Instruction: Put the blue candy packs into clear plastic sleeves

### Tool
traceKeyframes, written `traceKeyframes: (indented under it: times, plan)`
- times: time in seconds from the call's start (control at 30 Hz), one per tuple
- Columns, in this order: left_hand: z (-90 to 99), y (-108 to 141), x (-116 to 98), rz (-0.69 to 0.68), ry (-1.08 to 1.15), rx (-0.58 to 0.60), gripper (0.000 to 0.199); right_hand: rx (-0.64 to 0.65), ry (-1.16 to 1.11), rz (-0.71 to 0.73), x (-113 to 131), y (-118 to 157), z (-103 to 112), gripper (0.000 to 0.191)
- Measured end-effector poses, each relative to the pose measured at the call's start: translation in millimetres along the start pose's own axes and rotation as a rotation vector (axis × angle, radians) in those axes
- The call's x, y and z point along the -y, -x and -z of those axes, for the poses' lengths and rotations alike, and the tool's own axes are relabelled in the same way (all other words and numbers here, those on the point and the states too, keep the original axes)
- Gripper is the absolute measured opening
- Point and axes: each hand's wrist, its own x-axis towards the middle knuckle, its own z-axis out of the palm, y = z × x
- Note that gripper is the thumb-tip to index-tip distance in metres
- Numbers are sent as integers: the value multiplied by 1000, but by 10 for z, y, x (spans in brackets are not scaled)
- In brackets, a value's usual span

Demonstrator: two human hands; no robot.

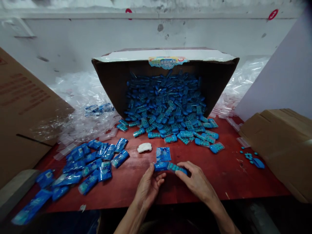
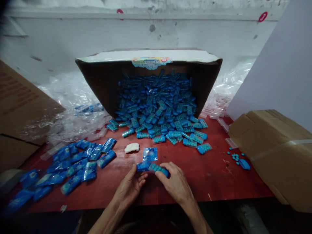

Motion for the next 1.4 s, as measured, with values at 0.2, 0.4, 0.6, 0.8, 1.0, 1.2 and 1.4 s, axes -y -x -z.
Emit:
traceKeyframes:
  times: [0.2,0.4,0.6,0.8,1.0,1.2,1.4]
  plan:
    - [21,2,14,-49,-30,33,21,-35,89,25,34,25,-21,22]
    - [-21,30,1,-144,-100,34,16,-18,218,177,64,69,-20,23]
    - [-128,74,43,-61,-70,59,22,-96,268,194,-17,94,-282,29]
    - [-114,90,-37,4,-55,136,12,21,-137,196,106,112,-341,33]
    - [-7,106,-282,193,-165,425,16,332,-629,37,17,-34,-110,49]
    - [-23,95,-245,222,-147,576,12,526,-747,-84,-37,-83,-100,95]
    - [-36,102,-200,305,-120,585,23,686,-812,-41,-30,-131,-94,99]
